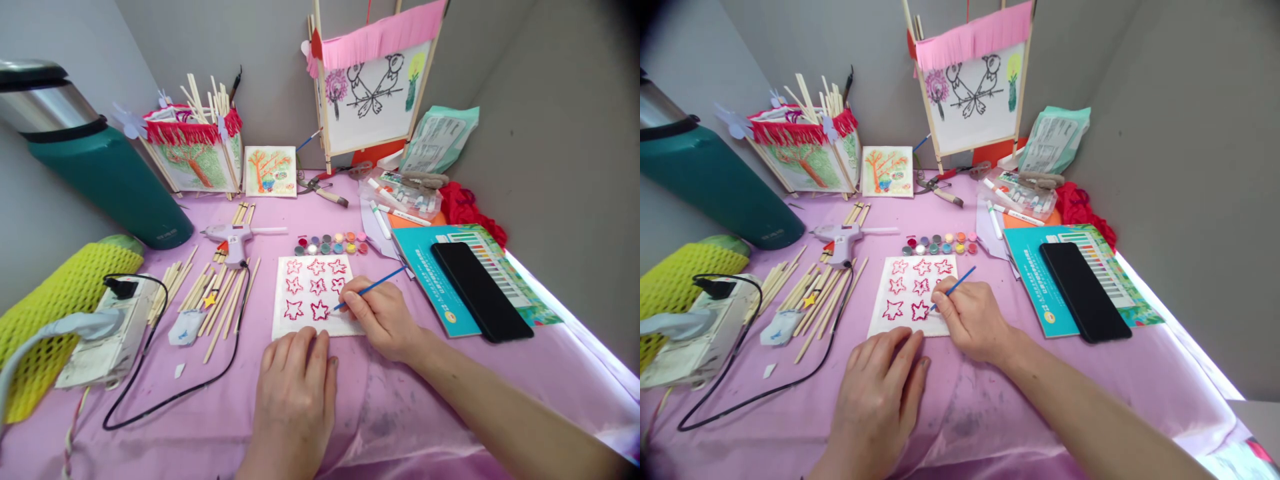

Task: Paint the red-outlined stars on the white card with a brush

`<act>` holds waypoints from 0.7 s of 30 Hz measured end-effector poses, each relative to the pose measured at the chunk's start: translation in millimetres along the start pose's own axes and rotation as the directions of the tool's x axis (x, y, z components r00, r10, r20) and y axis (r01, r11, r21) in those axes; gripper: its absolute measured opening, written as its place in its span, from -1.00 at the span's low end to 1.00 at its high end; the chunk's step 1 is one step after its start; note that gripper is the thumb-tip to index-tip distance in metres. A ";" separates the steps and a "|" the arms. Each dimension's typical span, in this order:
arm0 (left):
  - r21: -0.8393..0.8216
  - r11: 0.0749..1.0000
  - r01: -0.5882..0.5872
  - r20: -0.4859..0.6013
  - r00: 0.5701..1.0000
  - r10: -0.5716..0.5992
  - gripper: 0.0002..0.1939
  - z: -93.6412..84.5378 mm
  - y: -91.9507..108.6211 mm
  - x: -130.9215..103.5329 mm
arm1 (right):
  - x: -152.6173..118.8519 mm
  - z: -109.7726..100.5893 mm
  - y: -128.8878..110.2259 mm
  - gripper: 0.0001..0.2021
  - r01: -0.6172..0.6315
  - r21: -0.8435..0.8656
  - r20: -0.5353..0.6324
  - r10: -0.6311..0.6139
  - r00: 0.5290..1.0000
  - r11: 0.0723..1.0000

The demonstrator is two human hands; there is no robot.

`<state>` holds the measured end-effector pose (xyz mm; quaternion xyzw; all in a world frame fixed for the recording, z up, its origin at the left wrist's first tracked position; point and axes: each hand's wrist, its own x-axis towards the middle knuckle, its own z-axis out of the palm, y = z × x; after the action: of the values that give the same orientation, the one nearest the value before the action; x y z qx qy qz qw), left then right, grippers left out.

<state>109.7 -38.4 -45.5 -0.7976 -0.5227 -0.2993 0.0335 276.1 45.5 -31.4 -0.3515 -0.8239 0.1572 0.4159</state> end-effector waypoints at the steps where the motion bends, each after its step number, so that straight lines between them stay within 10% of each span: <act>1: 0.001 1.000 0.001 0.001 1.000 -0.001 -0.70 0.0 0.0 -0.1 | 0.0 0.1 0.0 -0.74 0.004 -0.002 -0.003 -0.004 1.000 1.000; 21: 0.003 1.000 0.002 0.000 1.000 -0.002 -0.70 -0.7 -0.1 0.2 | 1.0 0.8 0.4 -0.73 0.008 -0.017 0.005 -0.008 1.000 1.000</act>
<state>109.4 -38.4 -44.9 -0.7969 -0.5241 -0.2986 0.0346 275.2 46.5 -31.5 -0.3513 -0.8277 0.1492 0.4114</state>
